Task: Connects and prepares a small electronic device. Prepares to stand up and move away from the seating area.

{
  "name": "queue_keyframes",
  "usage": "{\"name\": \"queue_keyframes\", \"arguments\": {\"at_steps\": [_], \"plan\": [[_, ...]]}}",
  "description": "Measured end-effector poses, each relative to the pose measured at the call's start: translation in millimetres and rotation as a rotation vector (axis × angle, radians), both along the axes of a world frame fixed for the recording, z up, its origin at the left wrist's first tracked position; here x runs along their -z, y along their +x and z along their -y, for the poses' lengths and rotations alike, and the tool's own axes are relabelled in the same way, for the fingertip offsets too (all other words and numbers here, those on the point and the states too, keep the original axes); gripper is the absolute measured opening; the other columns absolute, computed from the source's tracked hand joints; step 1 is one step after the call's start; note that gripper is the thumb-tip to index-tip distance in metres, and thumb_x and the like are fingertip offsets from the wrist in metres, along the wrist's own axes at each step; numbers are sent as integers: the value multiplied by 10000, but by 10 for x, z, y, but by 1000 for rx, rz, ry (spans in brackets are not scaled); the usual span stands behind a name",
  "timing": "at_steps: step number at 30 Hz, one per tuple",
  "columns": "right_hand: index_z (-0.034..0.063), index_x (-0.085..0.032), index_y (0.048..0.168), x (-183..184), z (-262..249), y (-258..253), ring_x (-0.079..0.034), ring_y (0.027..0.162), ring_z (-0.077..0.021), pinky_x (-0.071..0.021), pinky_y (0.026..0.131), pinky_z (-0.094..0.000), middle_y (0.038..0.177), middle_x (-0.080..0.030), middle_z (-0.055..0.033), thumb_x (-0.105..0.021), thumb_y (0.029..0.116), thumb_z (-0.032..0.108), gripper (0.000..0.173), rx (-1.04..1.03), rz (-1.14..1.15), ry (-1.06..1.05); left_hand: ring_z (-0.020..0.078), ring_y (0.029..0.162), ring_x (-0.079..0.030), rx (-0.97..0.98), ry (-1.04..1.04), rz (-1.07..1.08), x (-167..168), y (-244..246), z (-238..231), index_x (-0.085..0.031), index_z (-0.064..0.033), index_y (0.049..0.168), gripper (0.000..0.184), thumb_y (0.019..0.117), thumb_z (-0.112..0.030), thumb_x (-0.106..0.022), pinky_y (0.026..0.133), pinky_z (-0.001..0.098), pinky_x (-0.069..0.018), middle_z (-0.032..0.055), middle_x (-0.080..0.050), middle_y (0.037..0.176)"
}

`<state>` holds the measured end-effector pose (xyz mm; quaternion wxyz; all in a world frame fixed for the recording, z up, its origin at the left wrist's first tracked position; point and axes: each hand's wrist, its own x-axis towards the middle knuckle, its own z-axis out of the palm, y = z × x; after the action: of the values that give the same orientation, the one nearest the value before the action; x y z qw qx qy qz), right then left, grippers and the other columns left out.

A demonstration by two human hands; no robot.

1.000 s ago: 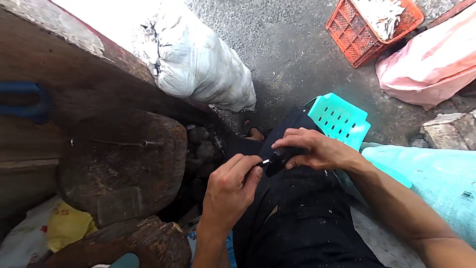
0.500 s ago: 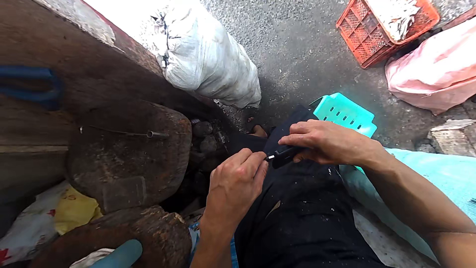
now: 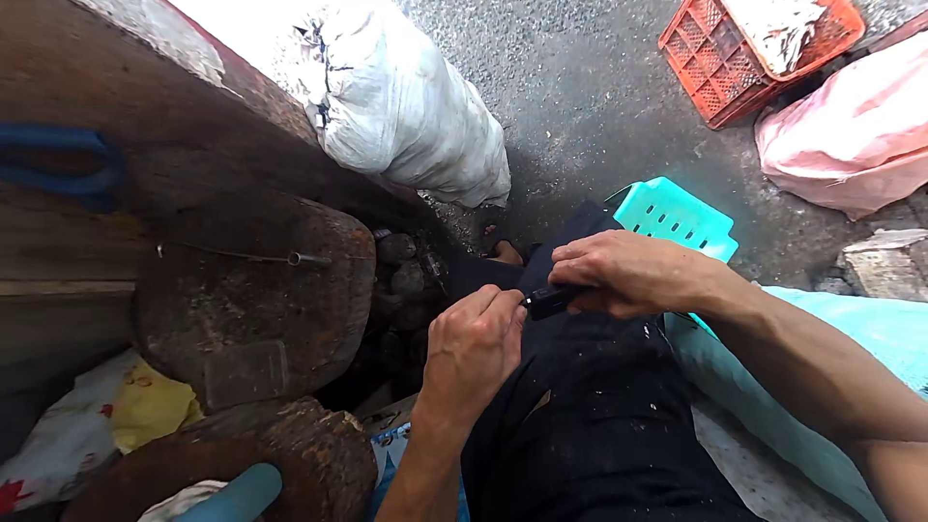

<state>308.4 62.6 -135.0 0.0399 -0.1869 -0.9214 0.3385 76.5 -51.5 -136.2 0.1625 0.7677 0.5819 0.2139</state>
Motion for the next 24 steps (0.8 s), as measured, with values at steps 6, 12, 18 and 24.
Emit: {"name": "queue_keyframes", "arguments": {"at_steps": [6,12,18,24], "plan": [[147,-719,962,92,17,-72,-646,819,-135,-562,694,-359,916,-647,10,-770,900,287,162,33,81,-55,155,796,-684,23,-143,-27,39,-194,-12,-774,-163,1090,299,1011,-339,-546,731,379,-554,2,-729,903],[75,-719,907,305,-226,-248,-620,620,-117,-532,585,-342,697,-651,-18,-835,859,252,217,2,114,-506,233,1164,-647,-62,-172,-36,-16,-412,-59,-677,-137,1318,393,1002,-341,-564,990,507,-505,43,-703,1227],[64,-710,951,597,-210,-330,-629,643,-87,-539,603,-299,724,-662,-19,-759,922,217,163,-63,40,-664,159,1160,-655,-174,18,367,17,-377,194,-683,-47,1254,338,1017,-262,-576,997,358,-566,73,-692,1227],[61,-702,1083,768,-151,-466,-641,765,-40,-547,712,-248,863,-694,-8,-724,947,263,245,0,-70,-846,191,1016,-702,-534,25,864,356,-194,748,-606,40,1247,360,1028,-243,-571,881,360,-607,90,-709,1127]]}}
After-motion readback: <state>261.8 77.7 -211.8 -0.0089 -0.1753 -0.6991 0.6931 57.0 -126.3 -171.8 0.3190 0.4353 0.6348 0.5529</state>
